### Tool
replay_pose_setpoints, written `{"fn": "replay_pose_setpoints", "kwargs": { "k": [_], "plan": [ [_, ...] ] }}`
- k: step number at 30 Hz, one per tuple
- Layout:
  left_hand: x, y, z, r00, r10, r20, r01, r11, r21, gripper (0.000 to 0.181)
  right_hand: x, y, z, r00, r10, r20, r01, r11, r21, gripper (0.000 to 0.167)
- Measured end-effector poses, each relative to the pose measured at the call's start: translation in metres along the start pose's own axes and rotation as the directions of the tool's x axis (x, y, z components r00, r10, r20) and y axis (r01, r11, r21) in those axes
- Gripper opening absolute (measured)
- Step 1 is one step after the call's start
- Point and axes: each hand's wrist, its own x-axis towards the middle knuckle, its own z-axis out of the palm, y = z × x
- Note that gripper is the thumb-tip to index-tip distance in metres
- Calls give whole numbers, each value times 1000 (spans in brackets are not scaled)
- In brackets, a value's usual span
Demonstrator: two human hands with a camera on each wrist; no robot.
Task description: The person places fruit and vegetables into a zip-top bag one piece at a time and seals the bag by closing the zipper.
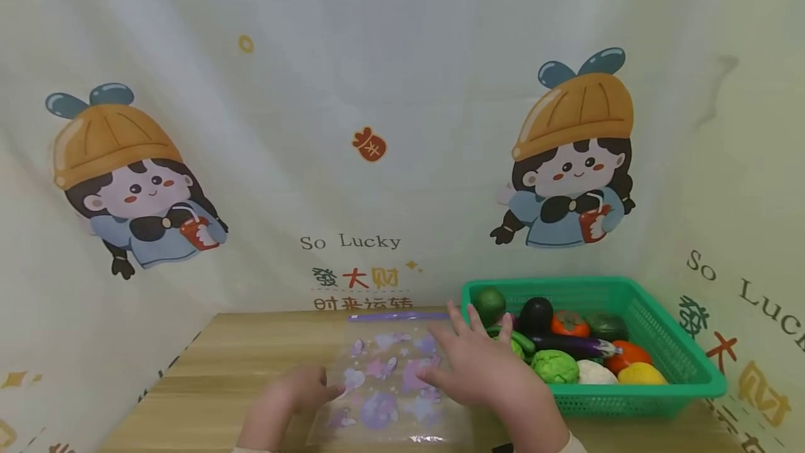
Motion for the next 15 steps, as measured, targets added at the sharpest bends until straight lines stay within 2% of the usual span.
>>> {"fn": "replay_pose_setpoints", "kwargs": {
  "k": [5, 8, 12, 15],
  "plan": [
    [1, 1, 8, 998, -58, 26, 56, 996, 67, 60, -4, 0, -5, 1000, -9, 29, 9, 1000, 14, 75],
    [-2, 3, 13, 996, -92, 5, 92, 994, 65, 54, -4, 1, -6, 999, -2, 44, 2, 1000, 21, 75],
    [-3, -1, 21, 995, -93, -44, 97, 992, 84, 44, -3, 2, -4, 998, 7, 67, -9, 1000, 27, 75],
    [1, -10, 21, 997, -57, -59, 62, 994, 92, 39, -1, 2, -3, 996, -3, 90, -1, 999, 43, 73]
  ]
}}
